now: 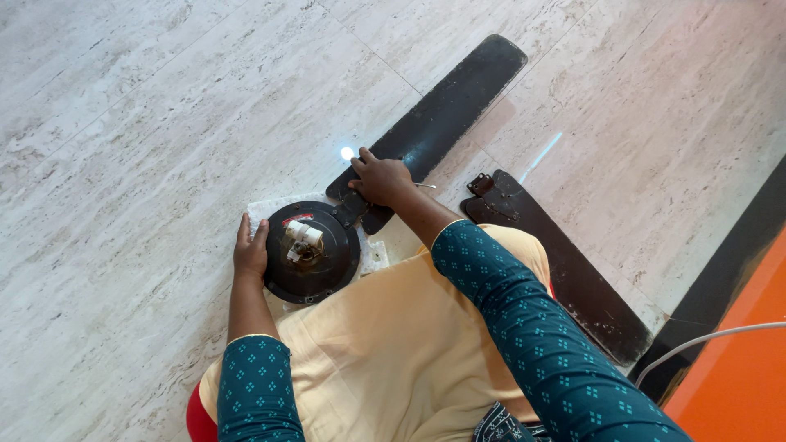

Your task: The person uses a screwdriver to remove screws from the central hub of a ceiling fan and detaches one fan blade. The blade is set aside on the floor, and the person continues to loosen additional screws on the hub.

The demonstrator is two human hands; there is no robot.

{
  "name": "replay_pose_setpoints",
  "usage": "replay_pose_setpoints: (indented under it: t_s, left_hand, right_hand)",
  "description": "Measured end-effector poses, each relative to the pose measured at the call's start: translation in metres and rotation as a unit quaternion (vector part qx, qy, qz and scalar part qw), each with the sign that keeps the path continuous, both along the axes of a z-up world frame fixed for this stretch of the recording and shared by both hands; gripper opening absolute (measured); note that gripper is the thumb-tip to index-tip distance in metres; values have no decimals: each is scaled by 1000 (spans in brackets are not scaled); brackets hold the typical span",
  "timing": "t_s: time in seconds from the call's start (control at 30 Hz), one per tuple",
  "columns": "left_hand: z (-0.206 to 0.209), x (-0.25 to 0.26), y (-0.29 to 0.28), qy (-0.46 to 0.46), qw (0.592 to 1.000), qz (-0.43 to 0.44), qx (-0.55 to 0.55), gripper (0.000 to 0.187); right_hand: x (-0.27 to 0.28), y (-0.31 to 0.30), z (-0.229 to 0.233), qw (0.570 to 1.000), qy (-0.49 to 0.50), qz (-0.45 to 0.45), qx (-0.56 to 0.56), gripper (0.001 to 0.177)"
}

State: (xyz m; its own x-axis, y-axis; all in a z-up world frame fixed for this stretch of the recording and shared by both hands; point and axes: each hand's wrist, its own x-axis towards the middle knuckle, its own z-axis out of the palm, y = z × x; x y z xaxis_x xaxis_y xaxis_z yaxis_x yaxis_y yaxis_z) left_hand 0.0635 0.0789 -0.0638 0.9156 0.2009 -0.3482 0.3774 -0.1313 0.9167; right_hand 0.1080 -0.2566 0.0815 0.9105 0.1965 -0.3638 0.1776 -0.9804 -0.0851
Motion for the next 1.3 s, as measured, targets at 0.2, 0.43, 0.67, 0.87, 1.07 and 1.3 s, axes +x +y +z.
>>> replay_pose_setpoints:
  t_s: [0.2, 0.43, 0.67, 0.87, 1.07, 1.3]
  left_hand:
    - [8, -1, -3, 8, 1000, 1, 7, 84]
    - [30, -7, -11, 28, 1000, 5, 4, 86]
    - [32, -6, -12, 54, 996, 4, 64, 87]
    - [28, -5, -12, 59, 995, 3, 77, 88]
    - [24, -5, -10, 48, 996, 0, 79, 88]
    - [14, -3, -8, 2, 998, -8, 61, 87]
  right_hand:
    - [0, -2, 6, 1000, 17, -13, 10, 68]
    - [-3, -5, 16, 999, 26, -27, 31, 59]
    - [-7, -8, 27, 997, 39, -57, 32, 60]
    - [-6, -13, 14, 997, 26, -61, 29, 53]
    - [-7, -26, -4, 994, -64, -52, 72, 24]
    - [-14, -24, 37, 946, -211, -33, 245, 25]
